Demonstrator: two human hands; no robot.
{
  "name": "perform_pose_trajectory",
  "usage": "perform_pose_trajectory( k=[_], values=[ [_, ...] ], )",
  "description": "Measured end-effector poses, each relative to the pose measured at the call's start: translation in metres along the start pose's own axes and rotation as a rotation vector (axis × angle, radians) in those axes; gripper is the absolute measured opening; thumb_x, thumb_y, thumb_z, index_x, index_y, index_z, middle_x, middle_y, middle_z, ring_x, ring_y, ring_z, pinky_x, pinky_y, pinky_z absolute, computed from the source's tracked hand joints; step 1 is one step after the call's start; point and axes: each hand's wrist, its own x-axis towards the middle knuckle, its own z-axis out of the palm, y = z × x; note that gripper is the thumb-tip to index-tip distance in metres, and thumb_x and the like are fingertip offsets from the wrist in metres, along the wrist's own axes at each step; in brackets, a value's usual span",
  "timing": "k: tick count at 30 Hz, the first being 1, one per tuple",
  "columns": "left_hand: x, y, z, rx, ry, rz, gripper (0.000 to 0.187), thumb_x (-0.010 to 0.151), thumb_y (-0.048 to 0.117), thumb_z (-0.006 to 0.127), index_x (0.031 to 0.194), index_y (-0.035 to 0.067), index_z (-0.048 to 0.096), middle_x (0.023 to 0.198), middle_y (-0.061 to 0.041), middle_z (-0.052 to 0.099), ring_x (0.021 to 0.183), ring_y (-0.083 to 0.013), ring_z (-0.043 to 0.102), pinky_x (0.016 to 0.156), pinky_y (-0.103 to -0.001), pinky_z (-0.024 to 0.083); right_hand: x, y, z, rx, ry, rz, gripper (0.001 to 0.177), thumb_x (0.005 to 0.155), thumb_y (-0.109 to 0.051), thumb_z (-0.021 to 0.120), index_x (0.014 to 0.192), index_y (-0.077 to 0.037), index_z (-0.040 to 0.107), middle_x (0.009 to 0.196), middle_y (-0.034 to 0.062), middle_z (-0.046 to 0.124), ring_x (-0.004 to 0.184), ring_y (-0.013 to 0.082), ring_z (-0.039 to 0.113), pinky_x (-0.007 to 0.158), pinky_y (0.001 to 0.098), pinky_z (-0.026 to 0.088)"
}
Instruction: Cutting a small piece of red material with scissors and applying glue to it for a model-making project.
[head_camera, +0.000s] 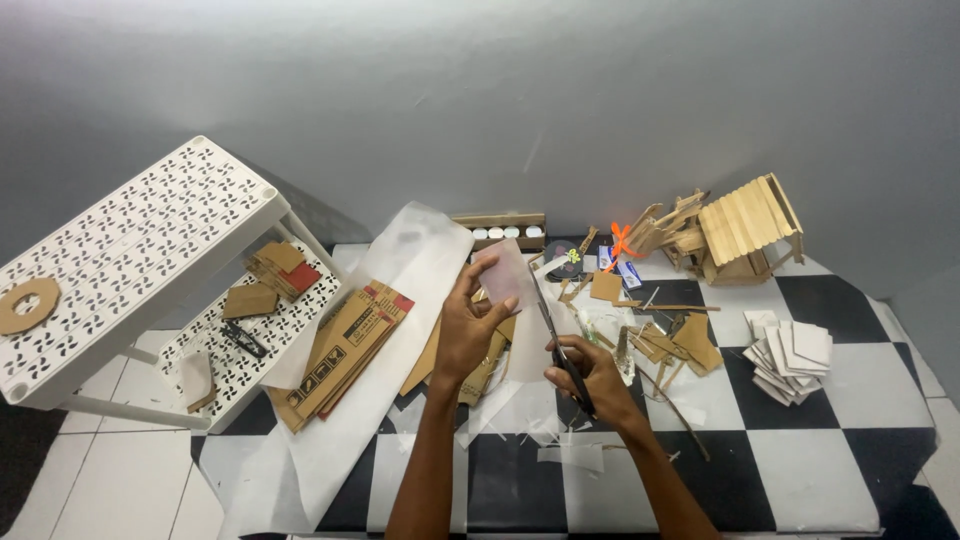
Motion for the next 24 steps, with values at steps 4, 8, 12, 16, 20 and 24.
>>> perform_pose_trajectory(
  k=[4,8,12,16,20,24],
  values=[
    [0.002,-0.004,-0.003,-0.011,0.007,0.000,0.063,0.086,-0.007,0.068,0.145,0.000,0.044,0.136,-0.025,0.053,0.104,-0.0317,0.066,0.086,-0.042,0.064,0.001,0.000,0.003,-0.016,0.021,0.025,0.038,0.082,-0.009,0.081,0.117,0.000,0.068,0.063,0.0136,0.065,0.048,0.0180,0.065,0.048,0.0281,0.049],
    [0.003,-0.009,-0.004,-0.043,0.022,0.001,0.065,0.086,-0.007,0.068,0.145,-0.001,0.043,0.137,-0.024,0.053,0.104,-0.0299,0.065,0.086,-0.042,0.063,0.002,0.008,0.004,-0.001,0.025,0.027,0.038,0.082,-0.008,0.081,0.117,0.001,0.067,0.059,0.0140,0.065,0.047,0.0178,0.065,0.047,0.0275,0.048],
    [0.003,-0.015,-0.006,-0.041,0.031,-0.019,0.065,0.085,-0.008,0.068,0.145,-0.001,0.043,0.136,-0.024,0.053,0.103,-0.0326,0.067,0.085,-0.041,0.064,0.001,0.005,0.008,0.004,0.033,0.030,0.038,0.083,-0.007,0.080,0.117,0.000,0.067,0.059,0.0140,0.065,0.047,0.0186,0.066,0.047,0.0282,0.049],
    [0.003,-0.020,-0.008,-0.042,0.053,-0.029,0.066,0.085,-0.009,0.067,0.146,-0.001,0.043,0.137,-0.024,0.053,0.103,-0.0312,0.067,0.084,-0.041,0.064,0.000,-0.001,0.014,0.013,0.052,0.055,0.035,0.083,-0.006,0.079,0.115,0.002,0.067,0.055,0.0143,0.063,0.045,0.0202,0.065,0.047,0.0289,0.049],
    [0.003,-0.017,-0.009,-0.035,0.075,-0.038,0.066,0.085,-0.008,0.068,0.146,-0.001,0.043,0.137,-0.025,0.053,0.102,-0.0304,0.067,0.084,-0.041,0.064,0.003,-0.001,0.016,0.030,0.054,0.065,0.035,0.083,-0.006,0.080,0.115,0.003,0.066,0.054,0.0149,0.063,0.044,0.0213,0.065,0.046,0.0297,0.049],
    [0.005,-0.024,-0.013,-0.047,0.081,-0.030,0.066,0.085,-0.009,0.067,0.146,0.000,0.043,0.136,-0.024,0.054,0.102,-0.0322,0.068,0.084,-0.042,0.064,0.003,0.006,0.017,0.034,0.063,0.065,0.035,0.083,-0.005,0.079,0.115,0.003,0.066,0.054,0.0146,0.063,0.043,0.0214,0.066,0.046,0.0295,0.050]
  ],
)
